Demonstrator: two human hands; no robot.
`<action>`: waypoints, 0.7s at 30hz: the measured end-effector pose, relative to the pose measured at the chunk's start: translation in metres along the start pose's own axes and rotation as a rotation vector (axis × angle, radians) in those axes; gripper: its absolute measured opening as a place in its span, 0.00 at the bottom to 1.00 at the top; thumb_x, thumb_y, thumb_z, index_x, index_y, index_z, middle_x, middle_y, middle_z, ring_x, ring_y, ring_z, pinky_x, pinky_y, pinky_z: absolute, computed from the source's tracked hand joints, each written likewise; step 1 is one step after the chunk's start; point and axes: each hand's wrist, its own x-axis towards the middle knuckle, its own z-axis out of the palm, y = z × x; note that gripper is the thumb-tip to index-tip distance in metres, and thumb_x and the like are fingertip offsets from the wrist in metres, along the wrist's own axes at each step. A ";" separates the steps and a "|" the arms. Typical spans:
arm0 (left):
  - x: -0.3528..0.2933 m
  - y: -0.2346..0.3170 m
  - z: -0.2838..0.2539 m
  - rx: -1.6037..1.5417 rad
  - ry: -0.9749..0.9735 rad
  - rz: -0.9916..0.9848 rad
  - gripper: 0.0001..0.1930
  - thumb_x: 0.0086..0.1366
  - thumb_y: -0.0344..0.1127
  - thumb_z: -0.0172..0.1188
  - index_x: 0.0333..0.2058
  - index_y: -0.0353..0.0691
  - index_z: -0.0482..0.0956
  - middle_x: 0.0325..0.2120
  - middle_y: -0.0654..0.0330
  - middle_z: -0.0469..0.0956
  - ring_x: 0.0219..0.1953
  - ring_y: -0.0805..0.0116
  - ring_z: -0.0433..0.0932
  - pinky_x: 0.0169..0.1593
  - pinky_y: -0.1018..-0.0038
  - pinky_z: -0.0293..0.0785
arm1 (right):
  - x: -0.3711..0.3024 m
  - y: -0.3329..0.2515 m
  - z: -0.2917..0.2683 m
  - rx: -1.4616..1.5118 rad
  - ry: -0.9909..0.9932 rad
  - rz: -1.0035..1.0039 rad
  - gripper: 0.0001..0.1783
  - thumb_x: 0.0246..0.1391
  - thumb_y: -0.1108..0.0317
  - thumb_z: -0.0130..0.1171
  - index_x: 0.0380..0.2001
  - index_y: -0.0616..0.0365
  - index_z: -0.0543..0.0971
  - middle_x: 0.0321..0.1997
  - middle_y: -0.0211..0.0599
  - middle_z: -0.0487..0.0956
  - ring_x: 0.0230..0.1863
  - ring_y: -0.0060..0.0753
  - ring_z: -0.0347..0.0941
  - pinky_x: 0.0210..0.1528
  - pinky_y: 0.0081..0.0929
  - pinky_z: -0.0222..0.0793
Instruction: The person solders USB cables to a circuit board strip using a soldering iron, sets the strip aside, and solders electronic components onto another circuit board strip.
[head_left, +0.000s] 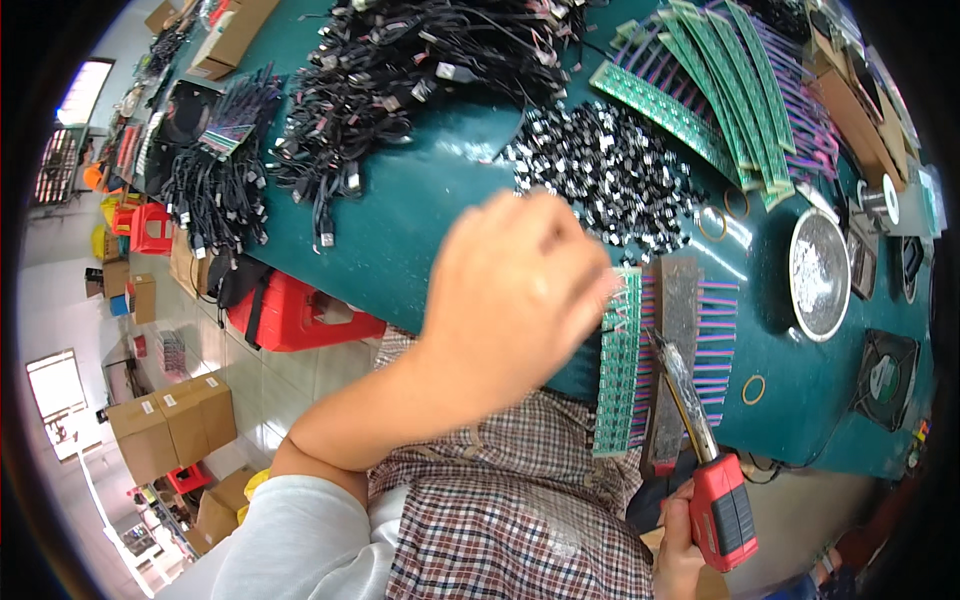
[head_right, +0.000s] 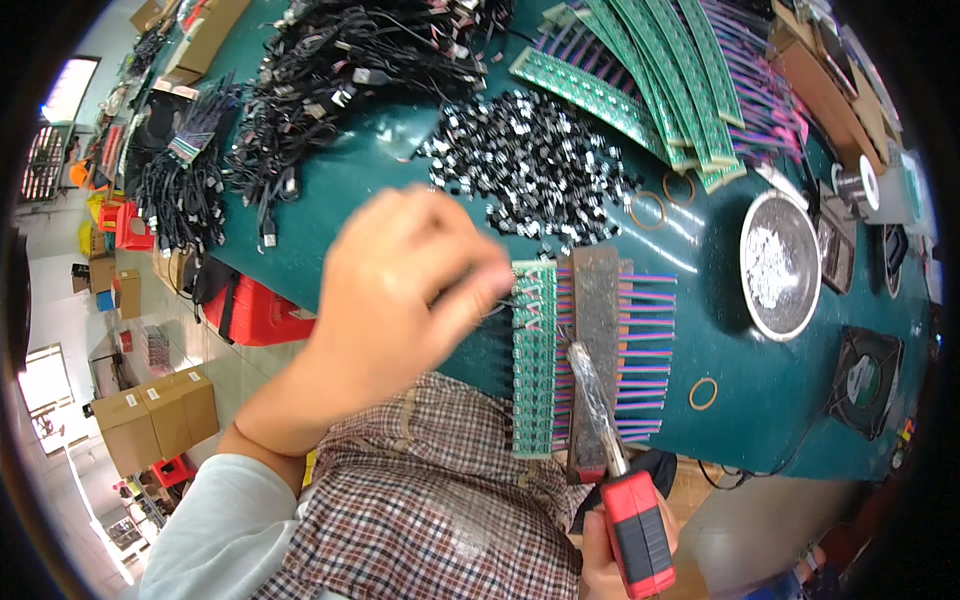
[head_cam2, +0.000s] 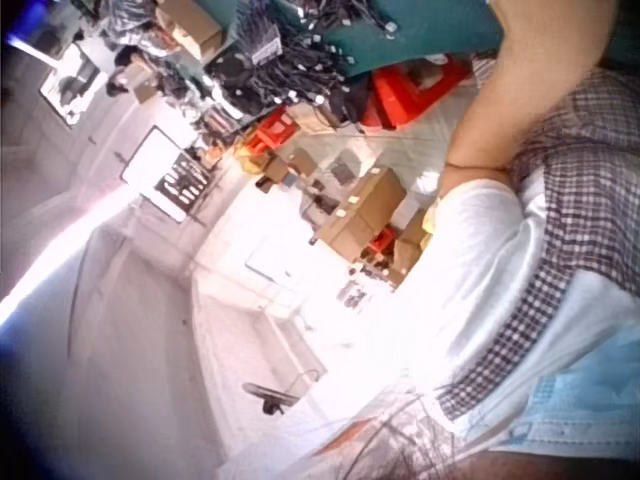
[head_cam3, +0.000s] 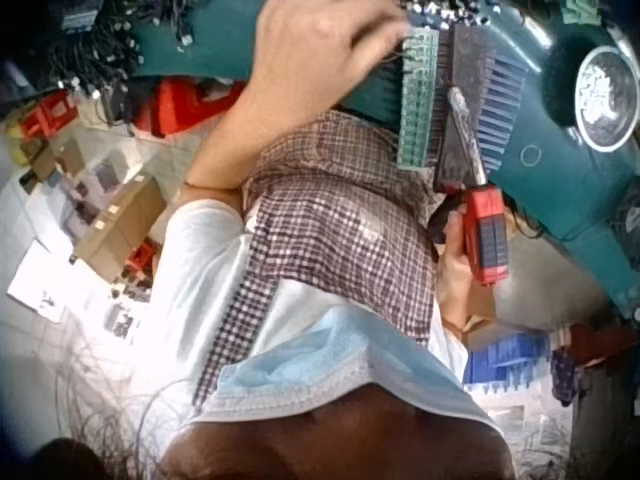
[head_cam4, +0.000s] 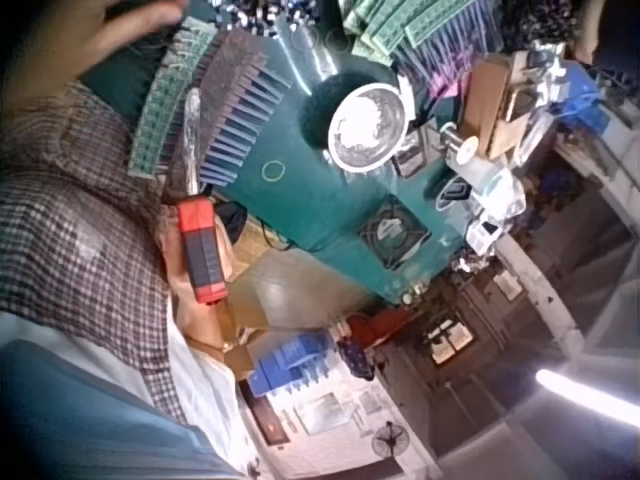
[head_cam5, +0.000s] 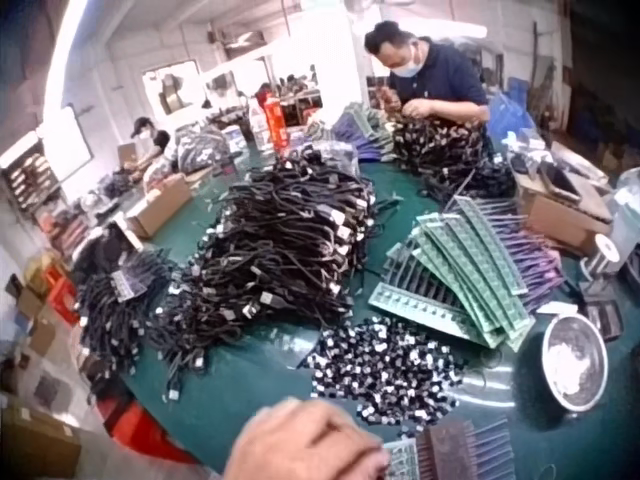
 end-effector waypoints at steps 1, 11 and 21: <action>0.010 -0.011 -0.006 0.082 0.071 -0.047 0.06 0.60 0.32 0.71 0.36 0.43 0.86 0.35 0.58 0.81 0.41 0.54 0.79 0.46 0.61 0.75 | 0.000 0.003 -0.002 -0.006 0.000 -0.006 0.07 0.63 0.74 0.62 0.41 0.64 0.75 0.31 0.36 0.73 0.28 0.24 0.66 0.30 0.24 0.64; 0.106 -0.126 -0.040 0.325 0.367 0.149 0.12 0.53 0.26 0.63 0.38 0.42 0.83 0.39 0.56 0.80 0.46 0.52 0.79 0.50 0.57 0.75 | -0.006 0.056 -0.034 -0.369 -0.211 -0.161 0.35 0.56 0.73 0.76 0.63 0.59 0.69 0.49 0.46 0.80 0.48 0.34 0.79 0.50 0.30 0.79; 0.119 -0.137 -0.023 0.482 0.237 0.145 0.24 0.49 0.32 0.77 0.44 0.44 0.77 0.40 0.61 0.76 0.46 0.57 0.78 0.47 0.63 0.74 | 0.019 0.064 -0.034 -0.396 -0.215 -0.203 0.32 0.60 0.72 0.71 0.64 0.57 0.69 0.50 0.44 0.79 0.50 0.32 0.78 0.52 0.28 0.77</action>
